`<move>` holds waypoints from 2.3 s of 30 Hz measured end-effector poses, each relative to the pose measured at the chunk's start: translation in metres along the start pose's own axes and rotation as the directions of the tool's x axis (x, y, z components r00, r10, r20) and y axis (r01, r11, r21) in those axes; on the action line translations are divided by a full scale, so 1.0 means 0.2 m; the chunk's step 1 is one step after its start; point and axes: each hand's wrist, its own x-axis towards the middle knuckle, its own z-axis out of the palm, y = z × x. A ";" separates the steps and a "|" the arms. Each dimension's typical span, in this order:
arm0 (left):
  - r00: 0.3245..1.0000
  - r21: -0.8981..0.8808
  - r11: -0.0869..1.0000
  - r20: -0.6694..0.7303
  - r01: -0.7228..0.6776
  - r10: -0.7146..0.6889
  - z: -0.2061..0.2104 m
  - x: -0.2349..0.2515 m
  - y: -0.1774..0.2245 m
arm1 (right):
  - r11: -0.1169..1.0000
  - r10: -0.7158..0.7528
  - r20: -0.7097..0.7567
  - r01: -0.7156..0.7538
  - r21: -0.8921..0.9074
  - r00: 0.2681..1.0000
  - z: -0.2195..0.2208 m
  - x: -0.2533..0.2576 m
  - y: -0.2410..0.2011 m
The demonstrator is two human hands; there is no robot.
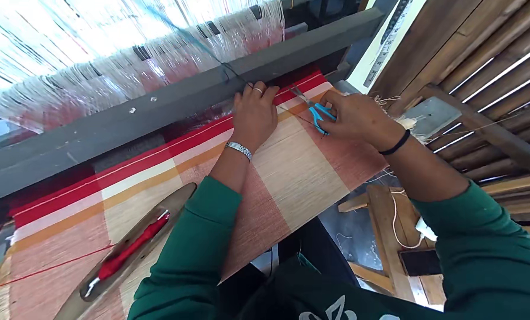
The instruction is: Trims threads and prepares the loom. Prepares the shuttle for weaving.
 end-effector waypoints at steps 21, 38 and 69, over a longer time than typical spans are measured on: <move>1.000 -0.052 0.999 -0.017 -0.014 0.013 0.05 0.00 -0.02 | 0.999 -0.031 0.107 0.029 0.021 0.994 -0.10 0.05 -0.04; 1.000 -0.066 0.998 -0.010 0.010 -0.011 0.03 -0.01 -0.02 | 0.992 -0.042 0.124 0.056 -0.112 0.991 -0.08 0.07 -0.14; 1.000 -0.009 1.000 0.007 -0.013 0.013 0.06 -0.01 -0.02 | 0.999 -0.018 0.005 0.018 -0.028 1.000 -0.10 0.01 0.02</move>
